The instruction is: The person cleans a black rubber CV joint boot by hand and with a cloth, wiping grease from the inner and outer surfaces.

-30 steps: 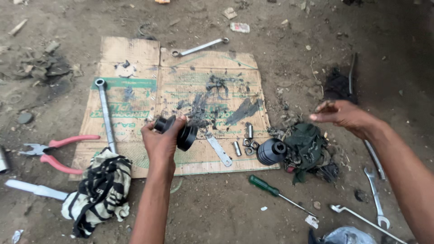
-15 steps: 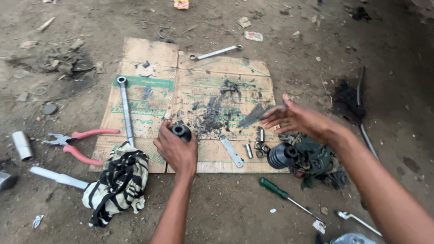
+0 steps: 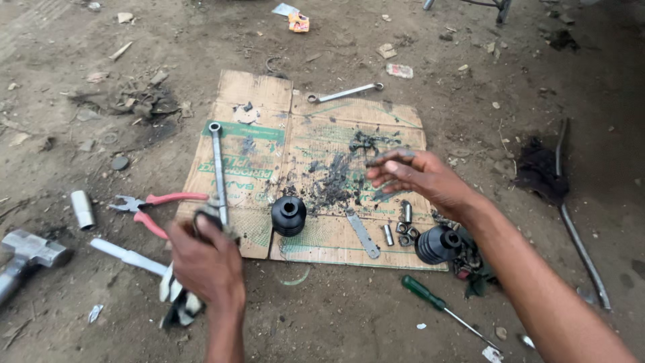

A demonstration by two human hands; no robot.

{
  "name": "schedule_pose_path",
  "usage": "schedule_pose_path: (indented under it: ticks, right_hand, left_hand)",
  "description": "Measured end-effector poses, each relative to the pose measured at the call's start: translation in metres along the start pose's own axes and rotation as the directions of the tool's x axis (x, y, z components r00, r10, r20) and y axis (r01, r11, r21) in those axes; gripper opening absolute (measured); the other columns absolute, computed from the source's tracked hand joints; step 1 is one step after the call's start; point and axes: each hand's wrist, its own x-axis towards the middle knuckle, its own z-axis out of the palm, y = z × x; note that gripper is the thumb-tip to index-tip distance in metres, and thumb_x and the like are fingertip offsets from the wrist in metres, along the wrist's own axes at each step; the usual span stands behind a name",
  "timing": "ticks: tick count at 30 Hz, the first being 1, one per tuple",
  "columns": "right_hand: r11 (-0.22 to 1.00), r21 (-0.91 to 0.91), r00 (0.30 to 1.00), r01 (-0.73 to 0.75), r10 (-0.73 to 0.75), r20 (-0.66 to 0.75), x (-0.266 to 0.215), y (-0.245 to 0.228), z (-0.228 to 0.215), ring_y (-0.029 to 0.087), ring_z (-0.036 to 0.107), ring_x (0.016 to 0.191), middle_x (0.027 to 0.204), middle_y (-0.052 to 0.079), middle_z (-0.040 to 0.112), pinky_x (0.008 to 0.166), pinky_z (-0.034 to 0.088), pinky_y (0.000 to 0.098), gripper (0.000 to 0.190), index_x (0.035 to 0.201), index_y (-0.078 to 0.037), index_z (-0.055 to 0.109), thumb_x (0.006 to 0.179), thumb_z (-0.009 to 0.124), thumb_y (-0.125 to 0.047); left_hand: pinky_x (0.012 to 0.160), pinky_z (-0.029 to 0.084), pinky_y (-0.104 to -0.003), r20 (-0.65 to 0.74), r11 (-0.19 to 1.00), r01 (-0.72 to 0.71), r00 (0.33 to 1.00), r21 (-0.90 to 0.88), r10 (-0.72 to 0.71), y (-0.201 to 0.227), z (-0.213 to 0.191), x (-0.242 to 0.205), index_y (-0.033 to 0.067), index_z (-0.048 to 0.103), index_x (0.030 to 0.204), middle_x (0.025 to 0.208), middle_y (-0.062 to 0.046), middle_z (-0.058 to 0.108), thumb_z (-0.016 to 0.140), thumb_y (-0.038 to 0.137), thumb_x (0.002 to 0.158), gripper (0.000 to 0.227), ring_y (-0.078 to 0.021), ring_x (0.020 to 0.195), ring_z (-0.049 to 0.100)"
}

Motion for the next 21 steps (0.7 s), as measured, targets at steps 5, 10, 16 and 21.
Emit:
schedule_pose_path:
  ticks: [5, 10, 16, 21]
  right_hand:
    - [0.991, -0.096, 0.989, 0.098, -0.108, -0.106, -0.004, -0.059, 0.042, 0.022, 0.075, 0.11, 0.116, 0.01, 0.077, 0.095, 0.064, 0.0373, 0.044, 0.128, -0.004, 0.063, 0.091, 0.069, -0.027]
    - [0.971, 0.007, 0.97, 0.241, -0.24, -0.047, -0.022, -0.106, 0.073, 0.017, 0.073, 0.103, 0.11, 0.01, 0.077, 0.092, 0.062, 0.0345, 0.062, 0.139, -0.01, 0.051, 0.083, 0.076, -0.016]
    - [0.95, -0.293, 0.881, 0.109, -0.229, -0.414, -0.046, -0.133, 0.037, 0.02, 0.075, 0.08, 0.094, 0.015, 0.079, 0.064, 0.061, 0.03, 0.055, 0.14, -0.006, 0.053, 0.09, 0.073, -0.01]
    - [0.884, -0.378, 0.807, 0.275, -0.426, -0.408, -0.076, -0.158, 0.006, 0.016, 0.077, 0.084, 0.095, 0.013, 0.075, 0.067, 0.067, 0.0262, 0.052, 0.144, -0.004, 0.046, 0.096, 0.067, -0.009]
  left_hand:
    - [0.066, 0.055, -0.024, 0.274, 0.758, -0.099, 0.896, -0.645, 0.35, 0.077, -0.046, 0.043, 0.0053, 0.075, 0.104, 0.088, -0.007, 0.077, 0.069, 0.024, 0.098, 0.021, -0.0138, 0.076, 0.072]
    - [0.061, 0.05, -0.024, 0.395, 0.632, -0.07, 0.726, -0.772, 0.563, 0.148, -0.046, 0.025, 0.0026, 0.078, 0.099, 0.08, -0.005, 0.074, 0.068, 0.023, 0.099, 0.023, -0.0087, 0.07, 0.062]
    - [0.067, 0.047, -0.026, 0.076, 0.572, -0.467, 0.727, -0.674, 0.682, 0.171, -0.043, 0.015, 0.0007, 0.065, 0.093, 0.081, -0.001, 0.064, 0.062, 0.027, 0.108, 0.03, -0.0088, 0.073, 0.058]
    - [0.055, 0.038, -0.027, 0.388, 0.584, -0.09, 0.665, -0.807, 0.639, 0.187, -0.035, 0.01, 0.0022, 0.07, 0.09, 0.068, 0.0, 0.055, 0.059, 0.026, 0.108, 0.032, -0.009, 0.064, 0.045]
